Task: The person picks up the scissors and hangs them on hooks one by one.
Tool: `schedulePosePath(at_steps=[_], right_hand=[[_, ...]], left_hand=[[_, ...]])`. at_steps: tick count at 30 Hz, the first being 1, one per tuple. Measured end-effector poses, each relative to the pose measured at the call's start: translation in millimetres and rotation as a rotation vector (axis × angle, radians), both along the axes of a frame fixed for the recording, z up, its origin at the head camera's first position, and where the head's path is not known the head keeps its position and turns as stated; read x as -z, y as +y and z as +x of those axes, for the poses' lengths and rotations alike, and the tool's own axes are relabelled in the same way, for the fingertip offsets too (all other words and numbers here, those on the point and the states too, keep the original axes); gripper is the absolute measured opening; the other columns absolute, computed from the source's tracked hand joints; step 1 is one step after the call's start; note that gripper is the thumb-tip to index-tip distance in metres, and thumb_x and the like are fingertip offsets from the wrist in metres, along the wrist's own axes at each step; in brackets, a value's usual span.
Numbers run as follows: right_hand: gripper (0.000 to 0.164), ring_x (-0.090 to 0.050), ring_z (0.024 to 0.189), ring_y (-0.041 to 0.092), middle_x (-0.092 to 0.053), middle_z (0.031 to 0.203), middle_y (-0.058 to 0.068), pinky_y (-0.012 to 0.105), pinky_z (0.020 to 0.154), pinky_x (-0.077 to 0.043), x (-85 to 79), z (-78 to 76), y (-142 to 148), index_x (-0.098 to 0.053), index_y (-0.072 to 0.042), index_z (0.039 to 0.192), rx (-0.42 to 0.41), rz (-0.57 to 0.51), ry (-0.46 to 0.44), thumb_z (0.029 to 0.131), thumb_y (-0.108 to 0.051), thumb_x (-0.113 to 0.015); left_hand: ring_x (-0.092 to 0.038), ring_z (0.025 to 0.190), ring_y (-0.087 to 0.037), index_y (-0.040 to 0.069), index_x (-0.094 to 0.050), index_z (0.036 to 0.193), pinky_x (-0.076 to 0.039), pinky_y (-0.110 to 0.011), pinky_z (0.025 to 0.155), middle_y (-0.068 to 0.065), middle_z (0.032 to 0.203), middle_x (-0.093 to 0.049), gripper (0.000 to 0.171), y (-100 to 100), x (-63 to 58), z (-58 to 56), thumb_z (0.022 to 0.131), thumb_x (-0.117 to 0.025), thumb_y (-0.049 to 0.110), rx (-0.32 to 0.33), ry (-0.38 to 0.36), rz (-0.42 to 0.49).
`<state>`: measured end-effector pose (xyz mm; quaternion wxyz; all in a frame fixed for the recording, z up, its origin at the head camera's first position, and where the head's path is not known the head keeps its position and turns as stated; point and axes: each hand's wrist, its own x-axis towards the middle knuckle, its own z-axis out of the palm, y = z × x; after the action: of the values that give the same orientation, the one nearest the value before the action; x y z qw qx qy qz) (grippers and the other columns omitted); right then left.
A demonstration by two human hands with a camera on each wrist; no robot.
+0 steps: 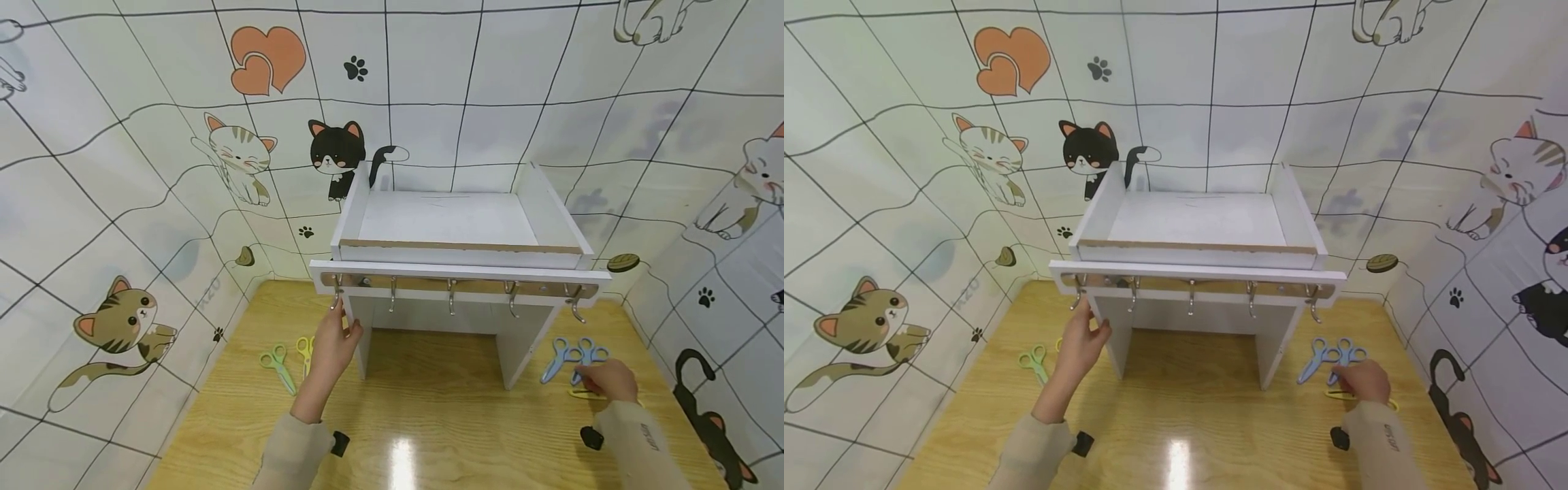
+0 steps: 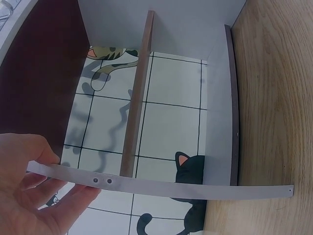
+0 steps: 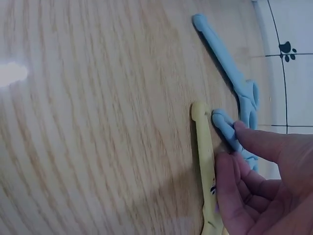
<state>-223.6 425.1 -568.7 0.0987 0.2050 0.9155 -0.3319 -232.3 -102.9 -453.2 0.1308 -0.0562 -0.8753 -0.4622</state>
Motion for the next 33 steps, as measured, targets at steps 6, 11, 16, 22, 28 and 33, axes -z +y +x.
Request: schedulePosePath(at_steps=[6,11,16,22,28,33], right_hand=[[0.042,-0.052,0.052,0.016,-0.059,0.05,0.0,0.028,0.053,-0.037,-4.4,2.4,-6,-0.069,-0.006,0.058,-0.01,0.026,0.009,0.091,-0.03,-0.062],[0.04,-0.054,0.052,0.016,-0.061,0.051,0.0,0.027,0.053,-0.04,-2.5,3.3,-2,-0.067,-0.008,0.055,-0.002,-0.007,0.008,0.089,-0.029,-0.064],[0.033,-0.061,0.055,0.011,-0.066,0.057,-0.004,0.025,0.054,-0.048,6.3,3.1,9,-0.073,0.002,0.074,0.067,-0.114,0.028,0.087,-0.028,-0.068],[0.022,-0.064,0.064,0.0,-0.063,0.069,-0.016,0.019,0.061,-0.06,16.8,8.4,15,-0.07,0.003,0.101,0.251,-0.505,0.1,0.094,-0.017,-0.066],[0.031,-0.066,0.069,-0.002,-0.067,0.072,-0.017,0.015,0.069,-0.061,18.6,12.3,11,-0.07,-0.032,0.068,0.43,-0.878,0.112,0.09,-0.009,-0.072],[0.034,-0.068,0.074,-0.001,-0.071,0.076,-0.014,0.013,0.073,-0.06,8.6,19.5,5,-0.075,-0.031,0.071,0.463,-1.122,0.075,0.093,-0.007,-0.066]], left_hand=[[-0.054,0.127,-0.049,-0.008,-0.033,0.151,-0.062,-0.048,0.086,-0.033,0.148,-0.044,0.066,0,0.7,0.3,0.09,-0.057,0.0,0.002,0.006,0.015],[-0.056,0.126,-0.047,-0.004,-0.036,0.151,-0.063,-0.043,0.085,-0.032,0.144,-0.048,0.066,0,1.2,0.6,0.089,-0.058,-0.001,0.004,0.012,0.012],[-0.055,0.127,-0.046,0.001,-0.035,0.153,-0.062,-0.046,0.086,-0.029,0.147,-0.046,0.067,0,0.6,0.4,0.09,-0.058,0.0,0.013,0.003,0.03],[-0.055,0.127,-0.048,-0.001,-0.035,0.152,-0.062,-0.045,0.086,-0.03,0.148,-0.045,0.067,0,1.0,0.6,0.09,-0.058,-0.001,0.009,0.002,0.018],[-0.054,0.128,-0.047,-0.001,-0.032,0.154,-0.062,-0.044,0.087,-0.03,0.149,-0.044,0.069,-1,0.1,0.8,0.09,-0.058,-0.001,0.01,-0.005,0.032],[-0.056,0.125,-0.048,-0.005,-0.033,0.152,-0.063,-0.043,0.085,-0.033,0.147,-0.045,0.068,0,-0.4,1.0,0.089,-0.059,0.001,-0.009,0.005,-0.003]])
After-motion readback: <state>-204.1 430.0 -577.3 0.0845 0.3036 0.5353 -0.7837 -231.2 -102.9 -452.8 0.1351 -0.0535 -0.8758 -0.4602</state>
